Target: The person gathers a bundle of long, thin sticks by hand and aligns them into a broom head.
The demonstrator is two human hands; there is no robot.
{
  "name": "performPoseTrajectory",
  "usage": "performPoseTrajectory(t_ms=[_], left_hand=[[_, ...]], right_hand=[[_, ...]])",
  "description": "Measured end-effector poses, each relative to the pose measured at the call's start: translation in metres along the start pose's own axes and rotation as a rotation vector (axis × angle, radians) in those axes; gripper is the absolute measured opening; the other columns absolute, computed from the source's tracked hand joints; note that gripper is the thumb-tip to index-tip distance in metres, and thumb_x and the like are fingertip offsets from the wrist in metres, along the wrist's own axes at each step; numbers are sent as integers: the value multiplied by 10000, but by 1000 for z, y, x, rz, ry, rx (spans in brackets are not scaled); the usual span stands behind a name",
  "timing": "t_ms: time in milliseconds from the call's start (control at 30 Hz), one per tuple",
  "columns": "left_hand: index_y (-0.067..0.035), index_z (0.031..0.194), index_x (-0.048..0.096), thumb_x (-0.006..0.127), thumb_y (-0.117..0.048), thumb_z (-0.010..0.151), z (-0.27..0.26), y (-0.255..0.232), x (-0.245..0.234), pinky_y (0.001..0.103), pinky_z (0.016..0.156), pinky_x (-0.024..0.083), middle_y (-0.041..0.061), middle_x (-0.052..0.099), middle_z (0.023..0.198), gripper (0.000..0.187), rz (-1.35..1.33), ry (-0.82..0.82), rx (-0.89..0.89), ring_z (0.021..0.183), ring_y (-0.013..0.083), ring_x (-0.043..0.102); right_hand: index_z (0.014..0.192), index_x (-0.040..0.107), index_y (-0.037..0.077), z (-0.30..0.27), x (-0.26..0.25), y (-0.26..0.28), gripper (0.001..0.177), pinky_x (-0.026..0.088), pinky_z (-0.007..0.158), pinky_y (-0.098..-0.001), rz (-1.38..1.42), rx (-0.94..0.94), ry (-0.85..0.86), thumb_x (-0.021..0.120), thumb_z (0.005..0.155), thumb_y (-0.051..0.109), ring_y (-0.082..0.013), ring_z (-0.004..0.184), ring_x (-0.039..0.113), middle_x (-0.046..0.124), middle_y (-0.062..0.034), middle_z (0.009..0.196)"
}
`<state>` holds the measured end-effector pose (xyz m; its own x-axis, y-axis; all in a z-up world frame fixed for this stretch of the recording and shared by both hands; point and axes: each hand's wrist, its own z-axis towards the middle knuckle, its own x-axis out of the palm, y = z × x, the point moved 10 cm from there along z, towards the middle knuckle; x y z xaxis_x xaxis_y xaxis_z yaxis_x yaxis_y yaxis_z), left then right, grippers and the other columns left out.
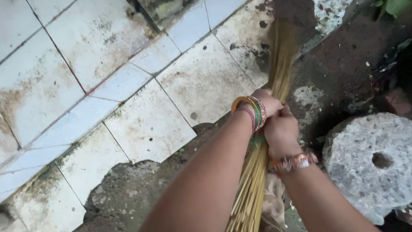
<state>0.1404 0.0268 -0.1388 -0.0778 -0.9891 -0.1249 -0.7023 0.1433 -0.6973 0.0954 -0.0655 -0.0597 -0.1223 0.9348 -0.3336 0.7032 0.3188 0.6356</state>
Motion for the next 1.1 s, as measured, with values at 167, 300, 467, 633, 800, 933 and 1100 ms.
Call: performPoseTrajectory(t_ms=[167,300,467,633,800,933,1100], left_hand=[[-100,1403,551,739,-188,832,-3,-23,-20,337,897,575,104,725,1189,608,-73,36,171,1011,203,747],[-102,1391,599,688,-208,836,-3,-45,-56,348,884,603,122,773,1141,572,-93,-76,170,965,216,772],[-29,1395,515,737,-214,826,0,-71,-85,362,942,569,173,723,1195,638,-32,-183,192,1035,247,730],[-12,1306,599,684,-224,813,12,-33,-59,394,917,603,189,754,1186,543,-35,-82,-99,1046,271,759],[-46,1414,568,666,-198,858,18,-30,-29,362,967,542,199,689,1260,585,186,-33,-15,1067,271,689],[-83,1486,445,685,-107,803,-10,-43,-40,329,882,607,142,762,1179,724,-52,91,26,949,204,759],[-81,1305,639,664,-116,829,-14,-68,-85,319,808,593,116,772,1133,479,-86,-138,75,887,193,756]], right_hand=[[1492,315,145,-49,12,49,691,625,708,-340,396,-222,131,591,869,27,-186,897,712,656,-103,1119],[1512,302,130,-56,28,42,634,613,673,-355,477,-10,229,533,924,83,-214,855,699,656,-136,1129],[1547,382,102,-19,45,71,562,569,508,-326,416,-183,354,495,999,148,-183,654,649,669,-107,1000],[1484,457,68,30,38,57,452,582,524,-368,-2,31,279,429,1043,158,-254,638,655,703,-190,979],[1429,534,9,29,24,42,430,627,650,-336,212,-105,121,519,1001,37,-183,839,737,719,-134,1113],[1472,436,51,-4,20,58,459,621,666,-328,205,-220,-45,496,1017,67,-161,865,718,693,-117,1151],[1516,446,131,3,41,96,475,590,613,-350,81,-120,132,428,1042,109,-204,755,666,723,-139,1110]])
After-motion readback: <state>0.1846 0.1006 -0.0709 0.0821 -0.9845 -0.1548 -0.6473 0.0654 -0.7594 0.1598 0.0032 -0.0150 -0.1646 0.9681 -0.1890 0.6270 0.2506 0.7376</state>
